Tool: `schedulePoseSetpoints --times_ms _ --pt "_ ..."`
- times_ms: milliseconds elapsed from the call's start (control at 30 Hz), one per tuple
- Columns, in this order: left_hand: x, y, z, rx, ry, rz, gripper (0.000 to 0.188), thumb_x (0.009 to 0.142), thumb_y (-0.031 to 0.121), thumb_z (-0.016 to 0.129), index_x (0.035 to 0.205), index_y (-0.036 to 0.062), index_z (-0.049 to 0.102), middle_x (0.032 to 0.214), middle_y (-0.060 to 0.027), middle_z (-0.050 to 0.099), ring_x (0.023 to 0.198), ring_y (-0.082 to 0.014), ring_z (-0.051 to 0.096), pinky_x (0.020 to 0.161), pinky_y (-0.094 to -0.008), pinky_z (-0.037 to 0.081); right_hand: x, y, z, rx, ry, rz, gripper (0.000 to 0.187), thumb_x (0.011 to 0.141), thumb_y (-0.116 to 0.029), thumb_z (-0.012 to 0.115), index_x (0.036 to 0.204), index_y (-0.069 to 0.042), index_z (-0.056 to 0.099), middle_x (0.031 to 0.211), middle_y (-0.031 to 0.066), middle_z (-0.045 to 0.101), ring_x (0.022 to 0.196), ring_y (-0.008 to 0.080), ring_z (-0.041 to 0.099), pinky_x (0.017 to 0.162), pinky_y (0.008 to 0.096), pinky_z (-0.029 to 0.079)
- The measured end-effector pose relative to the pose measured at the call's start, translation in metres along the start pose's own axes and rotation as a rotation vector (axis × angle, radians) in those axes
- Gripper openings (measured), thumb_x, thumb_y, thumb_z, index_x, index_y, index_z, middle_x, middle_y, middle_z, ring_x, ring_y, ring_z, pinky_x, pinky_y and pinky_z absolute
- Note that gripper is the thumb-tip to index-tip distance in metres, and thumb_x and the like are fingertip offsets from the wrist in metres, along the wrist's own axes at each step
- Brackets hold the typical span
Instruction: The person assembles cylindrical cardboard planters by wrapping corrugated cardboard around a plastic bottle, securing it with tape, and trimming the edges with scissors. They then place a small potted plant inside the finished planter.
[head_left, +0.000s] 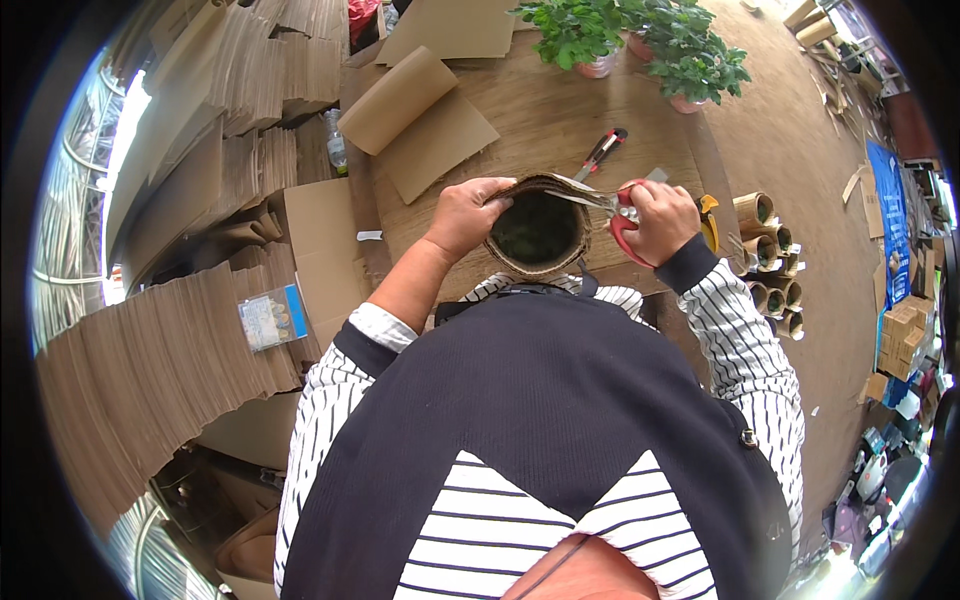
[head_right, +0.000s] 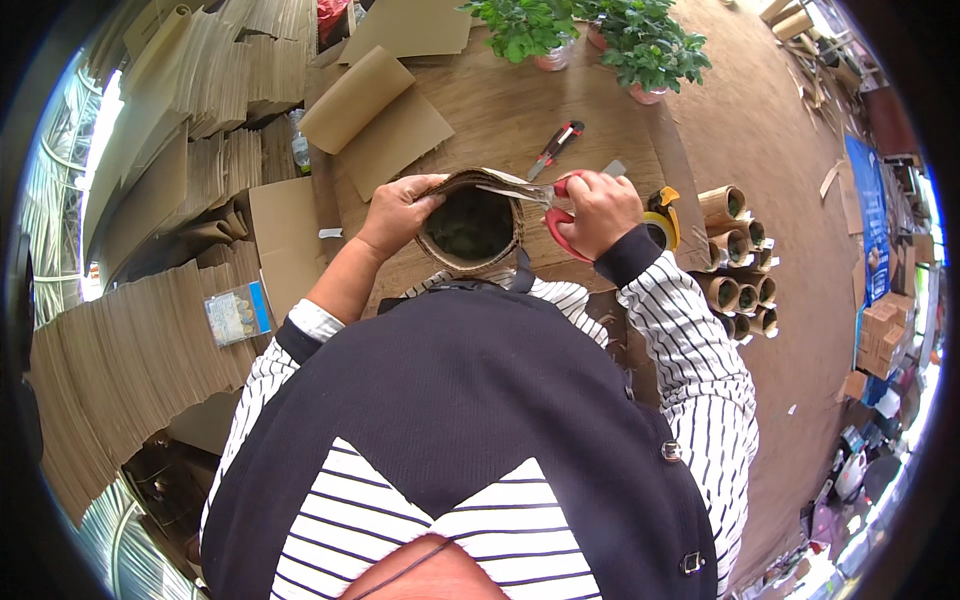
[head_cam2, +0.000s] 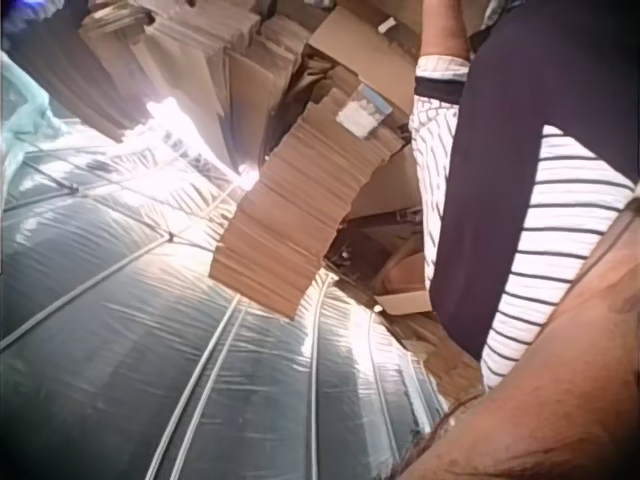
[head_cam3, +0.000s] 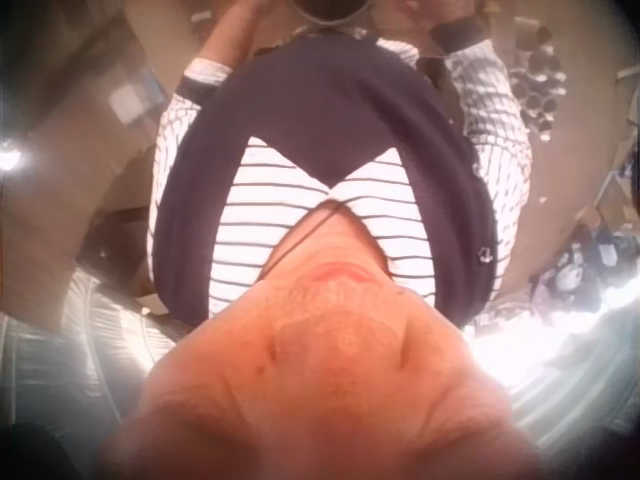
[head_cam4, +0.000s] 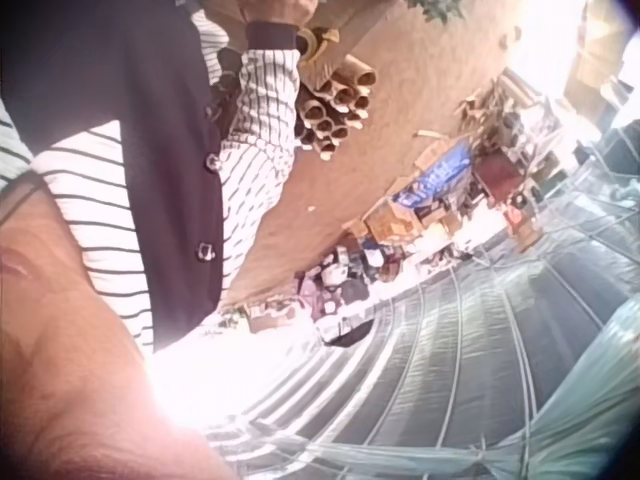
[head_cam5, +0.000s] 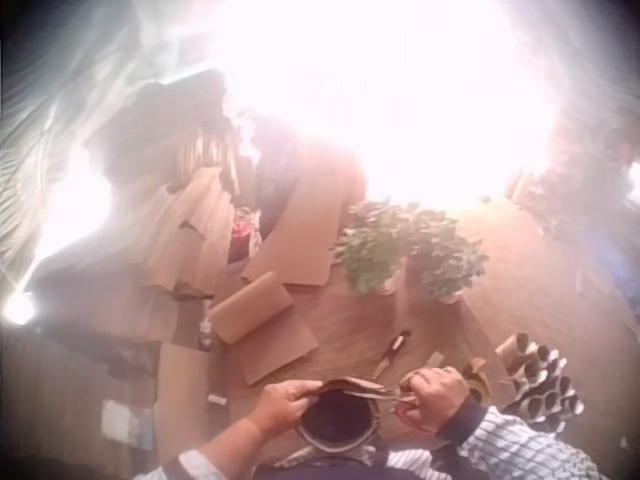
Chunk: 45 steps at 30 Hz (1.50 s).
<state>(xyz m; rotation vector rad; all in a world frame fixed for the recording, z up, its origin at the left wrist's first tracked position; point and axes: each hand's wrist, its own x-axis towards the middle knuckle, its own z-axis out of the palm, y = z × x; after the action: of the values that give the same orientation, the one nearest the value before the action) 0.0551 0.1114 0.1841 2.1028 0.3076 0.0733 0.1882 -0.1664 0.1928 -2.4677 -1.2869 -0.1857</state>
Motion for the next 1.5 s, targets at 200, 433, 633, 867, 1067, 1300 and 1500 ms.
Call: schedulePoseSetpoints --times_ms 200,433,633,867,1067,1300,1500 --pt "0.019 0.000 -0.006 0.114 -0.107 0.084 0.027 0.083 0.011 0.073 0.109 0.0070 0.073 0.105 -0.0134 0.072 0.095 -0.0255 0.069 0.086 -0.0319 0.054 0.005 0.002 0.001 0.015 -0.056 -0.013 0.028 0.067 -0.027 0.077 0.088 -0.012 0.065 0.089 0.0059 0.067 0.084 0.0248 0.066 0.077 0.0367 0.048" --pt "0.025 0.006 0.000 0.051 -0.062 -0.078 0.022 0.084 0.007 0.073 0.105 0.0038 0.073 0.101 -0.0105 0.074 0.092 -0.0194 0.070 0.085 -0.0284 0.053 0.006 0.009 0.005 0.009 -0.075 -0.002 0.029 0.068 -0.027 0.077 0.089 -0.010 0.065 0.085 0.0064 0.068 0.078 0.0258 0.067 0.074 0.0369 0.050" --pt "0.035 0.005 -0.002 0.166 -0.115 0.132 0.023 0.082 0.007 0.074 0.105 0.0039 0.073 0.100 -0.0123 0.073 0.090 -0.0227 0.070 0.083 -0.0305 0.054 0.023 0.004 0.001 0.034 -0.030 -0.067 0.030 0.071 -0.030 0.078 0.091 -0.011 0.066 0.084 0.0065 0.069 0.075 0.0268 0.067 0.072 0.0392 0.051" --pt "0.006 0.013 0.001 0.129 -0.002 -0.022 0.032 0.083 0.014 0.072 0.114 0.0074 0.071 0.111 -0.0148 0.071 0.102 -0.0297 0.068 0.090 -0.0352 0.053 0.015 0.019 0.005 0.044 -0.097 -0.047 0.025 0.069 -0.026 0.077 0.088 -0.013 0.066 0.079 0.0042 0.068 0.072 0.0263 0.067 0.069 0.0373 0.051" --pt "0.007 0.009 0.006 0.194 -0.075 0.102 0.027 0.086 0.007 0.068 0.113 0.0048 0.071 0.112 -0.0148 0.071 0.103 -0.0275 0.069 0.091 -0.0335 0.053 0.033 0.009 -0.005 0.008 -0.011 -0.142 0.029 0.067 -0.025 0.077 0.090 -0.014 0.064 0.089 0.0044 0.065 0.088 0.0240 0.065 0.076 0.0366 0.050" --pt "0.024 0.012 -0.001 0.189 0.002 -0.023 0.027 0.085 0.018 0.070 0.110 0.0089 0.072 0.111 -0.0132 0.071 0.102 -0.0291 0.068 0.091 -0.0367 0.053 0.025 0.027 0.011 0.053 -0.023 -0.097 0.025 0.067 -0.025 0.077 0.085 -0.012 0.064 0.079 0.0046 0.065 0.073 0.0266 0.067 0.068 0.0380 0.050" --pt "0.012 0.005 0.009 0.171 -0.056 0.085 0.025 0.083 0.011 0.071 0.108 0.0093 0.073 0.107 -0.0144 0.071 0.099 -0.0305 0.069 0.088 -0.0361 0.054 0.038 0.010 -0.003 0.024 -0.015 -0.167 0.027 0.066 -0.023 0.076 0.087 -0.012 0.062 0.089 0.0051 0.064 0.086 0.0249 0.064 0.077 0.0376 0.051"
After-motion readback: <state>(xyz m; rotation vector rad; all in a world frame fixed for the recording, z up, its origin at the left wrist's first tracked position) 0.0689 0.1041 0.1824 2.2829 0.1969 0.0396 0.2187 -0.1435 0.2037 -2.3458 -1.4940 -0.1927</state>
